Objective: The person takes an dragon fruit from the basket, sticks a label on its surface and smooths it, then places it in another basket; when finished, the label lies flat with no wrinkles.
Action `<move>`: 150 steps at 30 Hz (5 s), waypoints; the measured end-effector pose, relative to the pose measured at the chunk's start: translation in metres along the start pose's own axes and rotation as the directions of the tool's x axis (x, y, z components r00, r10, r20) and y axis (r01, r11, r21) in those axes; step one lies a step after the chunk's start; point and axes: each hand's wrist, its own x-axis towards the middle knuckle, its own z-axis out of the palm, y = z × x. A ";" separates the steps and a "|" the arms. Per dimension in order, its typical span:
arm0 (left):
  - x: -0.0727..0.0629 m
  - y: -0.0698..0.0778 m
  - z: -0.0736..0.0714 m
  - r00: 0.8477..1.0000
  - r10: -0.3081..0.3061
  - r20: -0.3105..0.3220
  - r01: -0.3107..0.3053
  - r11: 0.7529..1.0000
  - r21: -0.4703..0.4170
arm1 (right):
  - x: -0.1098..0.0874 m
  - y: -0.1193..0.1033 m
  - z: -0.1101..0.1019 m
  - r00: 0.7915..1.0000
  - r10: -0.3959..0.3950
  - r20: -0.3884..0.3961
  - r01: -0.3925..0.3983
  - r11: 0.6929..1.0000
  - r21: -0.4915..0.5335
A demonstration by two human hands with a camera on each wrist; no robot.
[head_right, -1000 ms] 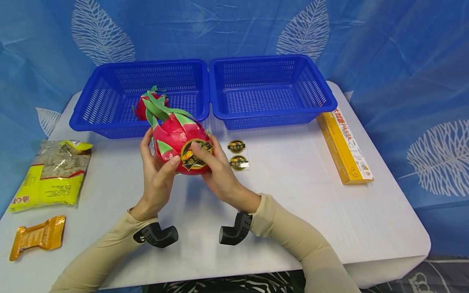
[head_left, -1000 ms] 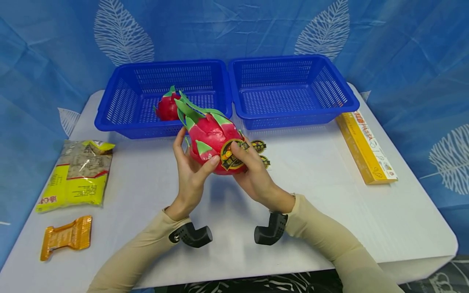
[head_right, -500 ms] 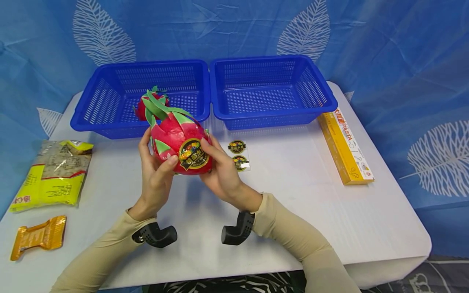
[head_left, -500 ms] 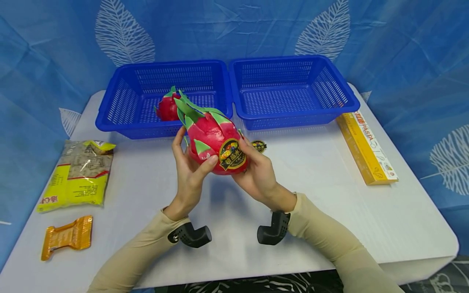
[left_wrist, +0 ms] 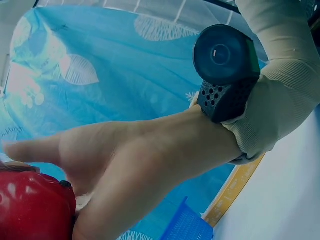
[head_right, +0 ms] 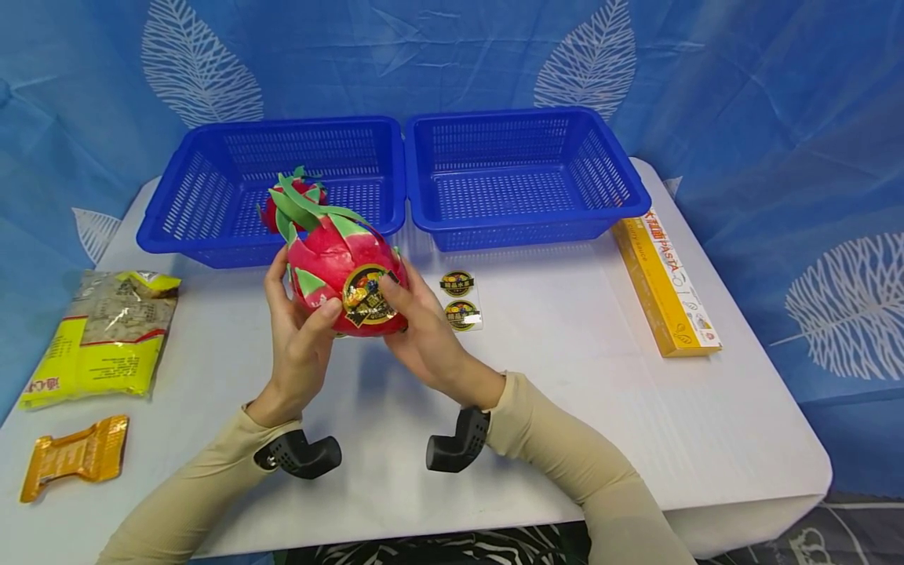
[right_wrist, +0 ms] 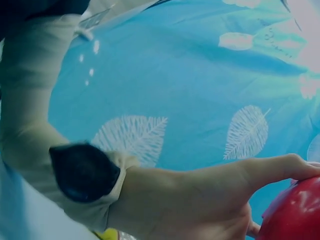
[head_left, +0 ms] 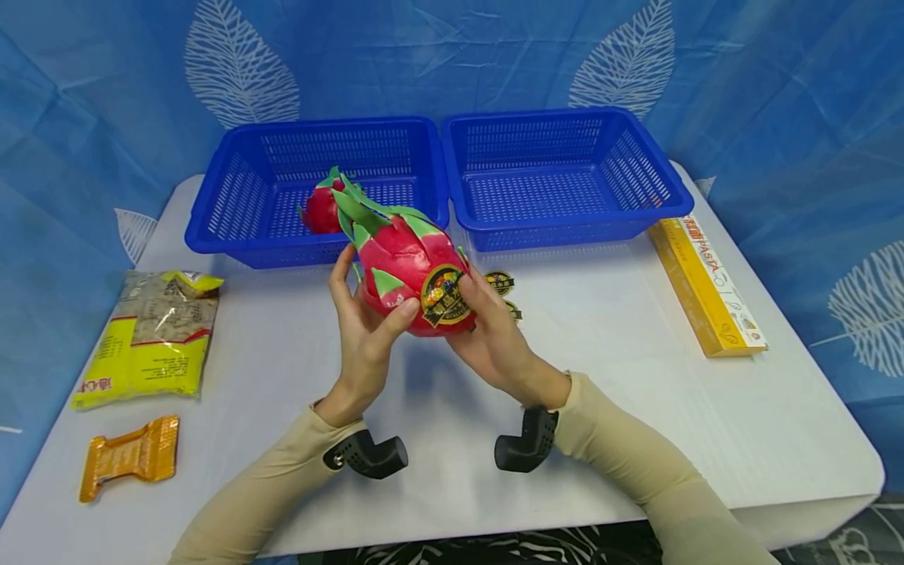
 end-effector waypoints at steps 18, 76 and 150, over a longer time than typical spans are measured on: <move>0.000 -0.008 -0.004 0.998 0.049 0.028 -0.048 0.999 -0.022 | 0.002 0.006 0.002 0.996 -0.065 -0.064 0.046 0.961 -0.273; 0.002 -0.008 -0.006 0.932 -0.135 0.336 0.088 0.985 0.151 | 0.000 -0.067 -0.043 0.953 0.230 0.199 0.041 0.550 -0.834; 0.111 -0.108 0.038 0.987 -0.152 0.048 0.097 0.811 0.576 | 0.066 -0.117 -0.109 0.951 -0.154 -0.269 -0.063 0.754 -0.653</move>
